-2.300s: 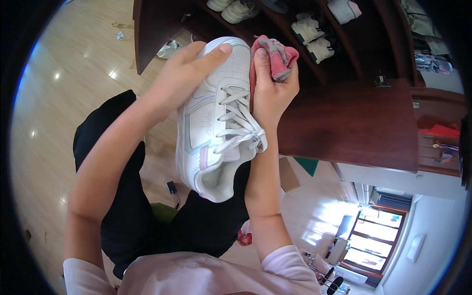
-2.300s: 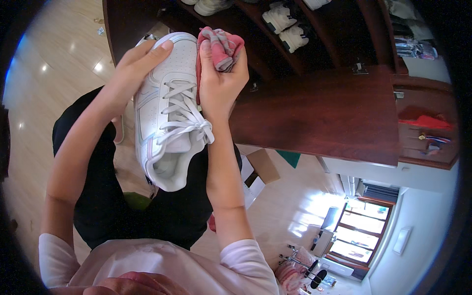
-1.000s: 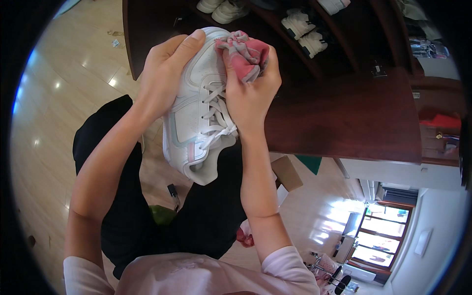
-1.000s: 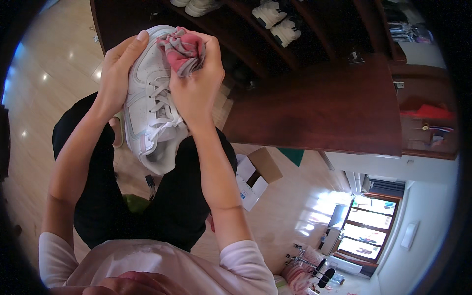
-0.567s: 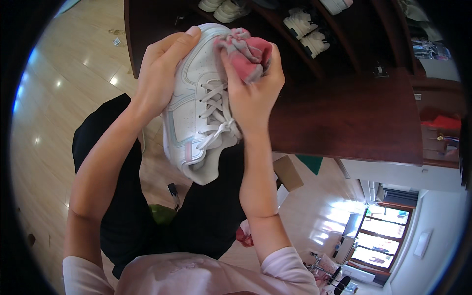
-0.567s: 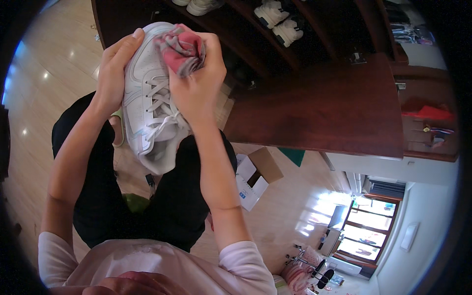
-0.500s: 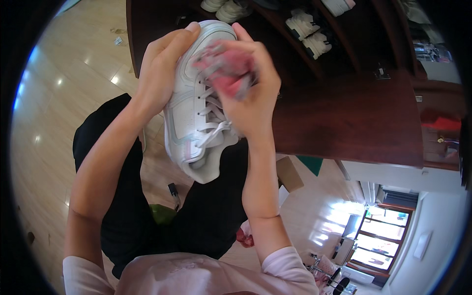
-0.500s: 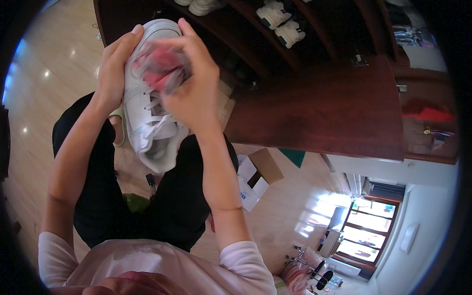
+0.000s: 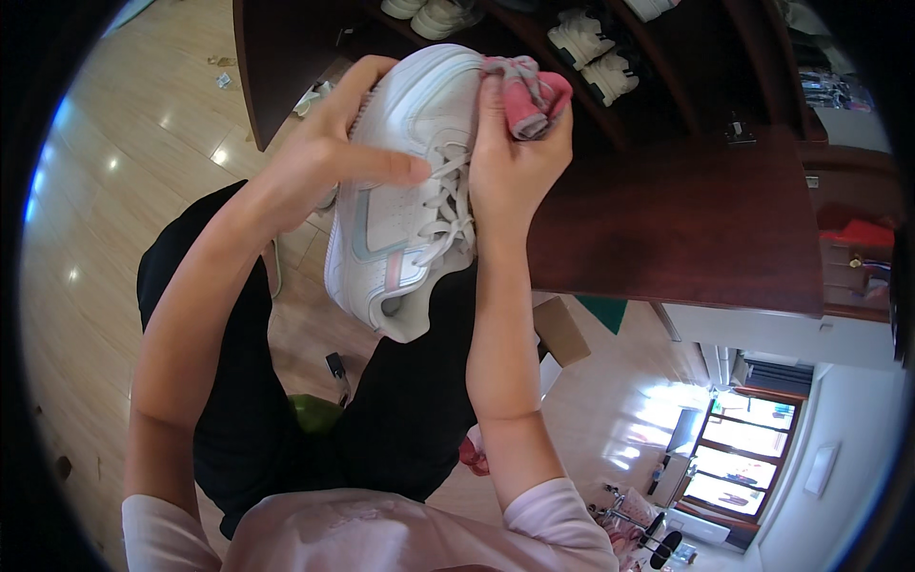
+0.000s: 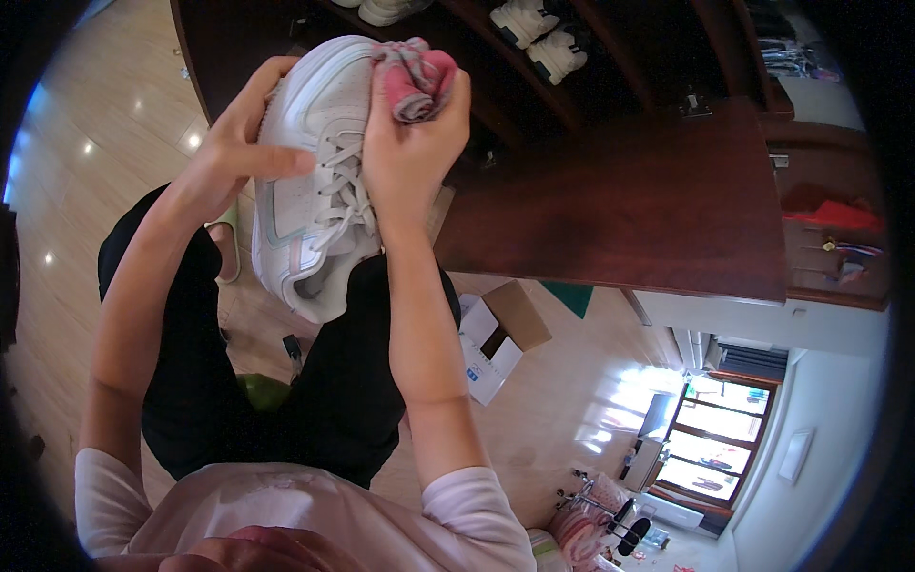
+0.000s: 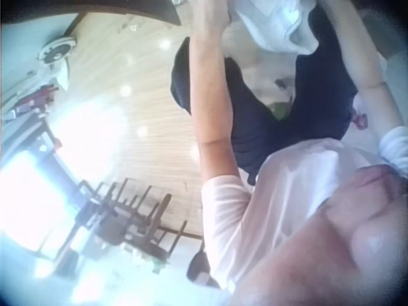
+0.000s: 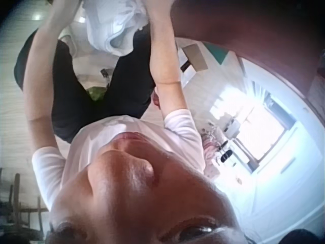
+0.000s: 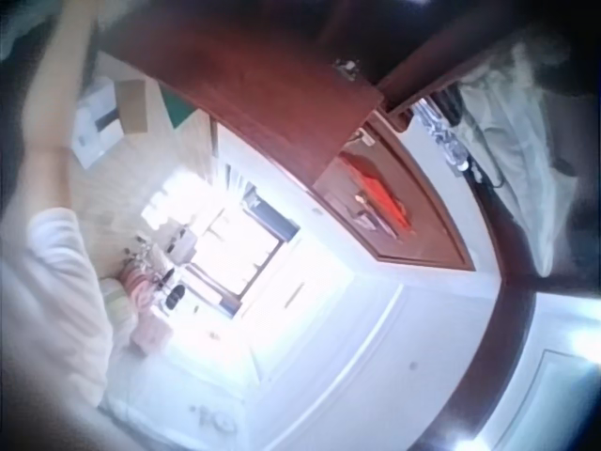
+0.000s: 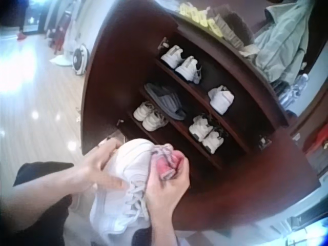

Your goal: The person wipes the exterior and sole of a white shoe using a pink cloth before placing it back into a wooden shoe cabinet.

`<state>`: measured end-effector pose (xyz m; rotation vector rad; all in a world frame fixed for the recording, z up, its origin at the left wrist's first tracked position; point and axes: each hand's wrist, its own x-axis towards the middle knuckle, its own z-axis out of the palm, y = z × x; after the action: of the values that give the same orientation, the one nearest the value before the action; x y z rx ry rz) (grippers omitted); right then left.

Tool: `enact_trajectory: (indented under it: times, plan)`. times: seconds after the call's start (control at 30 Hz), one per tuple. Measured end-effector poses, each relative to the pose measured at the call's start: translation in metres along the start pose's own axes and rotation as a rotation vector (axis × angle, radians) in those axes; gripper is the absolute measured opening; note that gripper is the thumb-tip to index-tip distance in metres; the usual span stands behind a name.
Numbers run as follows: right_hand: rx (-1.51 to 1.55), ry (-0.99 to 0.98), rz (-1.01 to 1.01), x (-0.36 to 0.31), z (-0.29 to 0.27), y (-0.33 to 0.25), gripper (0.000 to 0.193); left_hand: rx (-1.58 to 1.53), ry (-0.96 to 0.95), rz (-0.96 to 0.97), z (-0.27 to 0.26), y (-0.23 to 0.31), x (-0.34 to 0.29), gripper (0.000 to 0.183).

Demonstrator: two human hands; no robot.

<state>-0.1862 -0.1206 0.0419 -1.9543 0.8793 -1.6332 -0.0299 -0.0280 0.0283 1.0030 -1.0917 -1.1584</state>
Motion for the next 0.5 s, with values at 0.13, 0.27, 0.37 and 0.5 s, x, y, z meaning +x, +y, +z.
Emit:
enact_trajectory:
  times: [0.13,0.27,0.37,0.5]
  plan:
    - [0.009,0.012,0.069,-0.001,-0.002,0.002,0.018,0.009,0.007,-0.012,0.011,0.000,-0.001,0.103]
    - [-0.052,-0.034,0.001,0.000,-0.004,-0.004,0.018,0.172,0.086,0.116,0.008,-0.012,0.003,0.096]
    - [0.120,0.037,0.154,0.008,-0.008,-0.004,0.019,0.163,0.155,0.037,0.008,-0.009,0.004,0.092]
    - [0.649,0.027,0.522,0.018,-0.038,0.001,0.027,0.050,0.239,-0.016,0.004,-0.005,0.008,0.084]
